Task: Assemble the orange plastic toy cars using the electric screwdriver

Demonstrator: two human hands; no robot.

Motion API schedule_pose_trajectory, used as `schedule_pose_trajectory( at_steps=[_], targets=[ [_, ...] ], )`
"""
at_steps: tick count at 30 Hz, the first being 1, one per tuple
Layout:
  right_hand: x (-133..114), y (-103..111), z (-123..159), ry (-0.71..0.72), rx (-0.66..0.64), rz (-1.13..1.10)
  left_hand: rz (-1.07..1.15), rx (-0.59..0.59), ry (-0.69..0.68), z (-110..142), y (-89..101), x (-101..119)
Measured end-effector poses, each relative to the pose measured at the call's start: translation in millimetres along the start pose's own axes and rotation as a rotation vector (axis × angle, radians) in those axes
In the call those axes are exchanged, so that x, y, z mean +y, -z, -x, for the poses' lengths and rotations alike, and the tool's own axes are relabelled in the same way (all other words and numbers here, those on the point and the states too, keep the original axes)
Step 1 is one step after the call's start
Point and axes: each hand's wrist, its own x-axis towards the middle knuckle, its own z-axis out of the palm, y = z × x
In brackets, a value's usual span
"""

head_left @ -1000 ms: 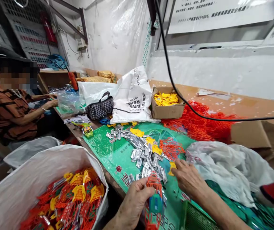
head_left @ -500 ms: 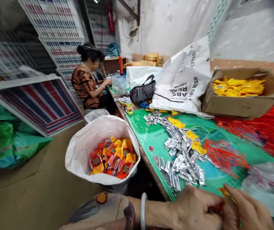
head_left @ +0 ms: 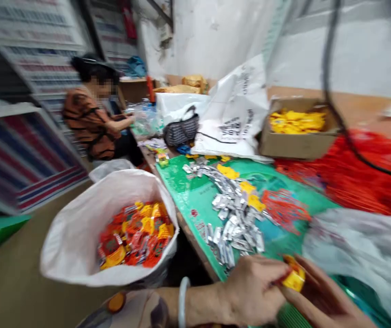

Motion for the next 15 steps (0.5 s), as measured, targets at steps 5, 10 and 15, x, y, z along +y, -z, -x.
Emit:
schedule_pose_trajectory(
  at_steps=[5,10,15],
  targets=[
    [-41.1,-17.3,13.4,-0.067,0.137,-0.257,0.235,-0.076,-0.008,-4.1,19.4,8.8],
    [-35.0,-3.0,28.8,-0.052,0.197,-0.519,0.046,-0.123,-0.207,-1.8,14.7,3.3],
    [-30.2,-1.4,39.8,-0.023,0.244,-0.604,-0.400,-0.089,-0.441,5.7,6.6,2.8]
  ],
)
